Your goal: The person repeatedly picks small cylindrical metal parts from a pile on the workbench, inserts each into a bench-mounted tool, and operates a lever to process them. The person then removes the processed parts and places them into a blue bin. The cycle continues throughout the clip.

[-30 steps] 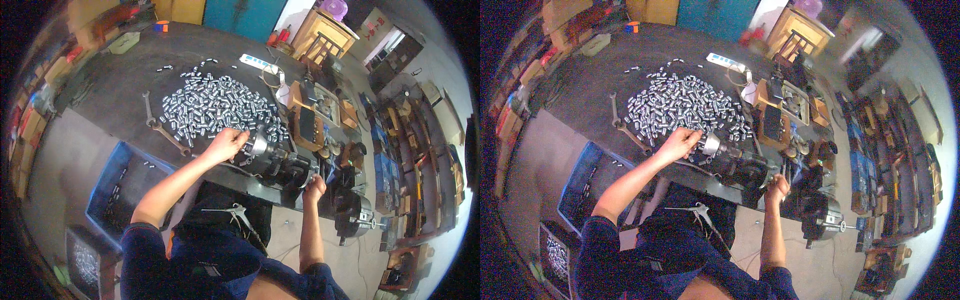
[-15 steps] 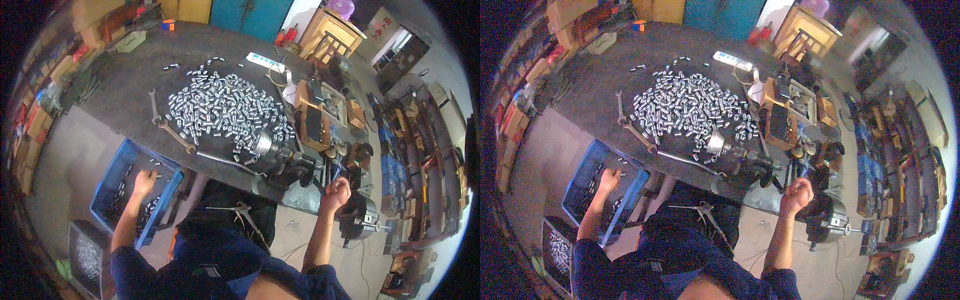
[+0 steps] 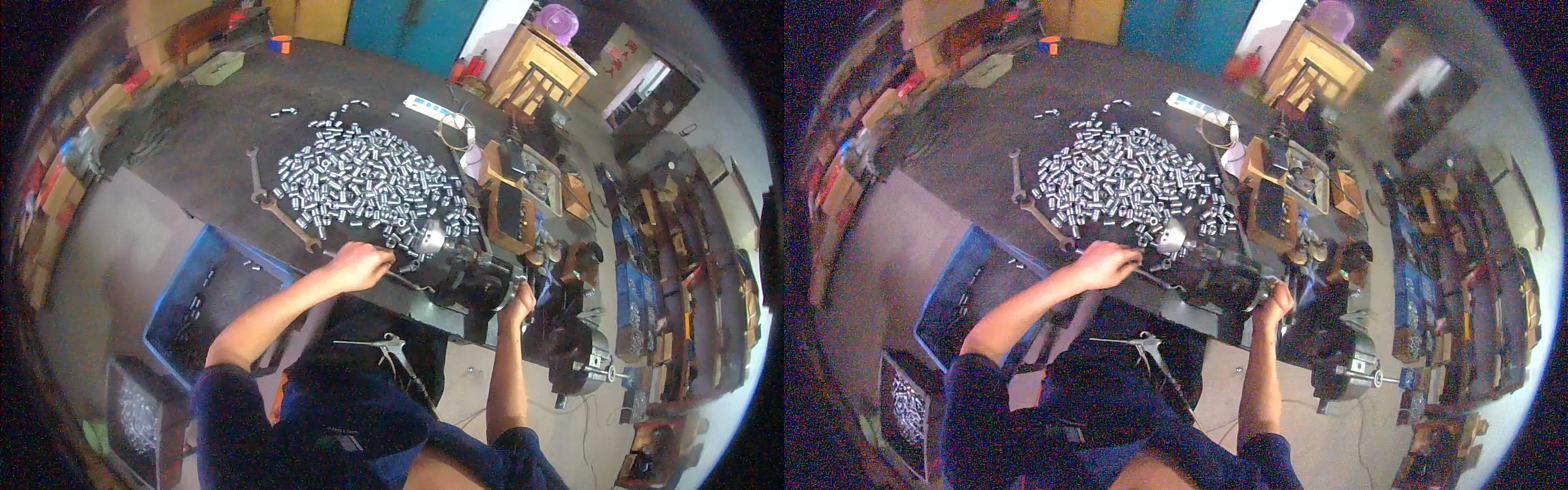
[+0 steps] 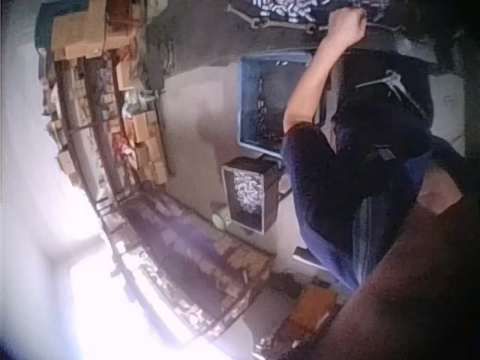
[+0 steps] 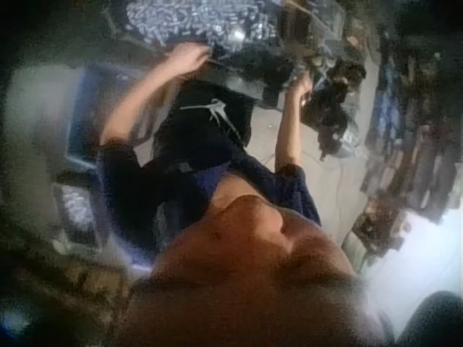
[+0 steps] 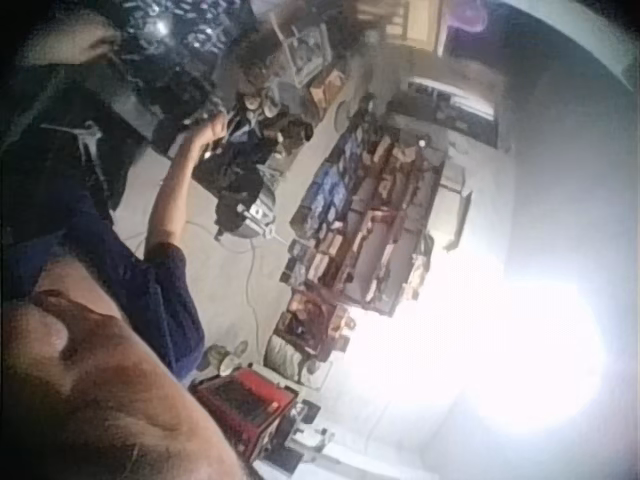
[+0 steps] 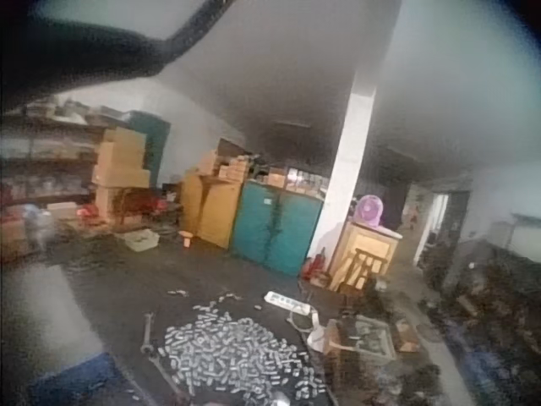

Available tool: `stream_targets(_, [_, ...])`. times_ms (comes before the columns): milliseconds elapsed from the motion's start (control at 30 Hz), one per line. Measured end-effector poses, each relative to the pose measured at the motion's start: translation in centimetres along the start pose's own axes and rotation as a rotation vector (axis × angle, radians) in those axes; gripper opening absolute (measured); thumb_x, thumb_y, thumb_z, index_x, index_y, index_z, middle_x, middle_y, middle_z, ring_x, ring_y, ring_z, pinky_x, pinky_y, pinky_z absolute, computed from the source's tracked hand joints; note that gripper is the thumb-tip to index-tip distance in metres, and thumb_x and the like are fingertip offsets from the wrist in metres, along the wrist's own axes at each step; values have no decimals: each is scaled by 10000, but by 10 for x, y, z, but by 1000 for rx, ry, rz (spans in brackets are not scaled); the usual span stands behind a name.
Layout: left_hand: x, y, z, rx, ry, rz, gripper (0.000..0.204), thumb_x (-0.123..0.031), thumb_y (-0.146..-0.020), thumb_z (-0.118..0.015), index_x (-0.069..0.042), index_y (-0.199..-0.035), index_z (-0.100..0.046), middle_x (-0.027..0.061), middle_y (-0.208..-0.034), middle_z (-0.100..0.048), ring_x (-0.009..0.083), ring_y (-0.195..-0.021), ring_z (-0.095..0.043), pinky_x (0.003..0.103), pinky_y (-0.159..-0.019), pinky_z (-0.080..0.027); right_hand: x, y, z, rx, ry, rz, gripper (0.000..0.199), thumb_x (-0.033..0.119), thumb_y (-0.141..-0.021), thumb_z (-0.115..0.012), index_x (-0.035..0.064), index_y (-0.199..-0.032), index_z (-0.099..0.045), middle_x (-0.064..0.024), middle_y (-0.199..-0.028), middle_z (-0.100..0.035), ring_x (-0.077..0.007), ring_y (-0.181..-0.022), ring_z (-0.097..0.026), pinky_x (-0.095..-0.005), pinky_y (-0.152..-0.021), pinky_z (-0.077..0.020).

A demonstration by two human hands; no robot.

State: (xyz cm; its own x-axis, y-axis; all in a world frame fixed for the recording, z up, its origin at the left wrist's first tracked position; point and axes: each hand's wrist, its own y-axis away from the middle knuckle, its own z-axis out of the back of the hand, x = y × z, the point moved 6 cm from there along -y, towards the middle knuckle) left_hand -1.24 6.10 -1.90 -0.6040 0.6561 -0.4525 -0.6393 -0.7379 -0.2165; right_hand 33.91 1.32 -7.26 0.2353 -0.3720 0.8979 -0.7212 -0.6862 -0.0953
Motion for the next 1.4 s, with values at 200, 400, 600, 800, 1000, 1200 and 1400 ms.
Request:
stream_targets(200, [20, -28, -38, 283, -150, 47, 339, -378, -694, -560, -103, -888, -597, 145, -744, -593, 319, -727, -576, 434, -618, -454, -5, 11, 17, 69, 160, -65, 122, 110, -766, -481, 19, -745, -560, 11, -595, -440, -71, -409, -373, -190, -363, -272])
stream_targets(400, [40, -31, -38, 164, -118, -22, 299, -338, -685, -566, -120, -886, -599, 145, -700, -576, 320, -696, -563, 428, -598, -446, -10, 14, 21, -1, 29, -157, 111, 132, -748, -526, 48, -676, -542, 15, -538, -463, -49, -357, -320, -183, -337, -224])
stream_targets(600, [26, -24, -22, 106, -225, -7, 222, -244, -679, -552, -106, -849, -583, 132, -677, -586, 307, -665, -576, 420, -583, -452, -7, 16, 21, -22, 62, -179, 134, 111, -768, -465, 22, -730, -559, 12, -572, -447, -60, -411, -354, -185, -351, -254])
stream_targets(800, [37, -24, -30, 26, -291, 0, 230, -261, -648, -558, -80, -789, -564, 135, -579, -543, 326, -574, -551, 436, -519, -426, -8, 15, 25, -37, 108, -190, 148, 149, -773, -477, 29, -746, -560, 23, -544, -429, -53, -407, -340, -190, -362, -253])
stream_targets(1000, [44, -21, -2, -73, 651, 255, 185, -102, -685, -560, 1, -838, -579, 114, -618, -579, 159, -555, -569, 291, -524, -451, 1, 24, 14, -62, 133, -164, 126, 153, -761, -490, 51, -703, -539, 46, -526, -422, -42, -398, -336, -178, -365, -239])
stream_targets(1200, [3, -35, 34, -153, 1281, 91, 130, -24, -757, -572, 52, -862, -566, 68, -727, -591, 119, -622, -573, 230, -586, -467, -3, 21, 19, -45, 118, -191, 146, 153, -771, -496, 27, -721, -549, 24, -536, -434, -56, -407, -368, -186, -360, -257])
stream_targets(1400, [5, -42, 30, -147, 1161, 117, 136, -3, -760, -576, 63, -879, -580, 90, -762, -603, 138, -652, -591, 251, -613, -487, -4, 24, 23, -61, 90, -169, 167, 165, -776, -505, 5, -762, -552, 10, -544, -437, -67, -427, -379, -184, -365, -264])
